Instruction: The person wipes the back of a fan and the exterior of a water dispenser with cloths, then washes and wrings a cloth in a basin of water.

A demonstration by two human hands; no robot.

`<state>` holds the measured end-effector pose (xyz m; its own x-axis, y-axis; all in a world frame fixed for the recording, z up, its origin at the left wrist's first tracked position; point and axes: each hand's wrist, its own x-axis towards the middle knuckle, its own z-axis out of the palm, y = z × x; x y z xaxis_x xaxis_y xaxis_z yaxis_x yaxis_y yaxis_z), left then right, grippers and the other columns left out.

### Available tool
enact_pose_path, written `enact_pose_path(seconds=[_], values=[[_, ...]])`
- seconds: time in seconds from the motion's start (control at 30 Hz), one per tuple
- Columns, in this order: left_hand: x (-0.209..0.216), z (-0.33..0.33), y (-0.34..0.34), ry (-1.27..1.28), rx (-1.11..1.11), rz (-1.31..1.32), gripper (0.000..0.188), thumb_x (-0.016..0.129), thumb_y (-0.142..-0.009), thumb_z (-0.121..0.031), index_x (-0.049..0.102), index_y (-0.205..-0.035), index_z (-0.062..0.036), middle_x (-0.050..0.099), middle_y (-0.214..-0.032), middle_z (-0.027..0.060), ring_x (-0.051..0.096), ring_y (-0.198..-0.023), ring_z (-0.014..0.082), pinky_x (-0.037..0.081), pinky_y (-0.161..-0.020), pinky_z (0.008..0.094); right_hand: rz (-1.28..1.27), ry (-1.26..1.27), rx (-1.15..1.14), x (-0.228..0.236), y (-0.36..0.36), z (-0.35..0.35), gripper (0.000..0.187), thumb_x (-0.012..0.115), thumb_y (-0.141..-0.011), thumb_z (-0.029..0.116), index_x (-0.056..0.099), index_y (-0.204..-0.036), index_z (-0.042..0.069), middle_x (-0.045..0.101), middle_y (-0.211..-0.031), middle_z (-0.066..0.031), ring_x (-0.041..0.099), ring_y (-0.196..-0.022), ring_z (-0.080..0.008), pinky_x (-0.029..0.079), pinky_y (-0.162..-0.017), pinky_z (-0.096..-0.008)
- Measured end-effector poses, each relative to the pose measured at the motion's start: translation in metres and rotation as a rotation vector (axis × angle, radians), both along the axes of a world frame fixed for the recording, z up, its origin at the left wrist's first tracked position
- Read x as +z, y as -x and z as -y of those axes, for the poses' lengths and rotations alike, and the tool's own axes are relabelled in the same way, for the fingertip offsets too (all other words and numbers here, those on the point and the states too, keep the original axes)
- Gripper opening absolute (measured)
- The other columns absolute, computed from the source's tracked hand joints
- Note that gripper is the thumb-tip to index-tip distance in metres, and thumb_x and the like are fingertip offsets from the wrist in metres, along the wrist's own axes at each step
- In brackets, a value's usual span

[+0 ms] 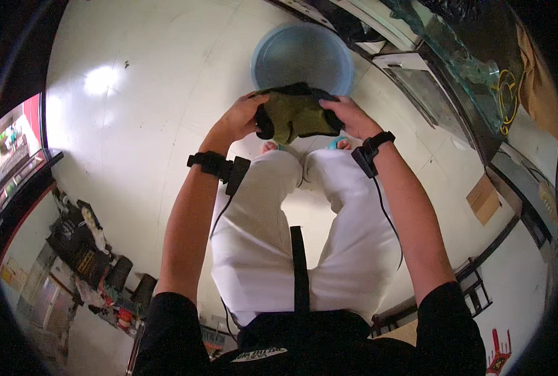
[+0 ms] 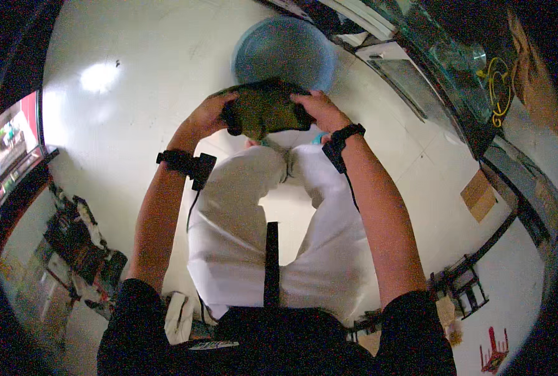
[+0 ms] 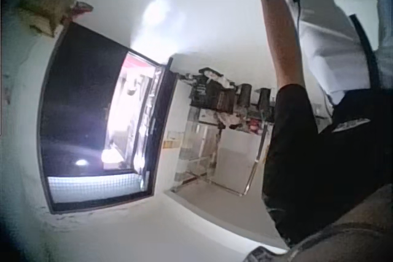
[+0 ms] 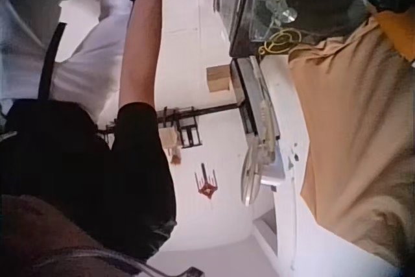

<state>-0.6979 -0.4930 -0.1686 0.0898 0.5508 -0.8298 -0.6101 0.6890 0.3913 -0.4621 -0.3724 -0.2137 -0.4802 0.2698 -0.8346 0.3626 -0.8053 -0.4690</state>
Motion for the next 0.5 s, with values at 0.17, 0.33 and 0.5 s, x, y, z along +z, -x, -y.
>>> enact_pose_path(seconds=[0.17,0.33,0.5], values=[[-0.044,-0.066,-0.007,-0.056,-0.101,-0.172,0.036,0.049,-0.095,-0.023,0.050,-0.128,-0.0085,0.064,-0.108,0.0101,0.063,-0.098,0.0203,0.055,-0.079,0.0330,0.021,-0.136,-0.040,-0.030,0.000,-0.055,0.032,0.059,-0.091,0.018,0.056,-0.117,0.001,0.063,-0.107,-0.0070,0.062,-0.095,-0.0156,0.051,-0.080,-0.0295],[-0.102,-0.103,0.005,-0.227,-0.512,-0.565,0.033,0.055,-0.089,-0.016,0.056,-0.121,-0.0057,0.064,-0.106,0.0093,0.065,-0.088,0.0246,0.056,-0.071,0.0367,0.189,-0.432,0.475,-0.071,0.020,-0.095,0.039,0.062,-0.089,0.020,0.054,-0.122,0.000,0.063,-0.104,-0.0096,0.060,-0.088,-0.0154,0.050,-0.066,-0.0319],[-0.177,-0.141,0.007,-0.252,-0.845,-0.833,0.036,0.056,-0.089,-0.026,0.057,-0.121,-0.0092,0.065,-0.100,0.0124,0.064,-0.085,0.0288,0.051,-0.069,0.0384,0.183,-0.746,0.588,-0.164,0.016,-0.119,0.041,0.061,-0.088,0.019,0.052,-0.123,-0.001,0.063,-0.101,-0.0122,0.058,-0.085,-0.0192,0.048,-0.063,-0.0325]])
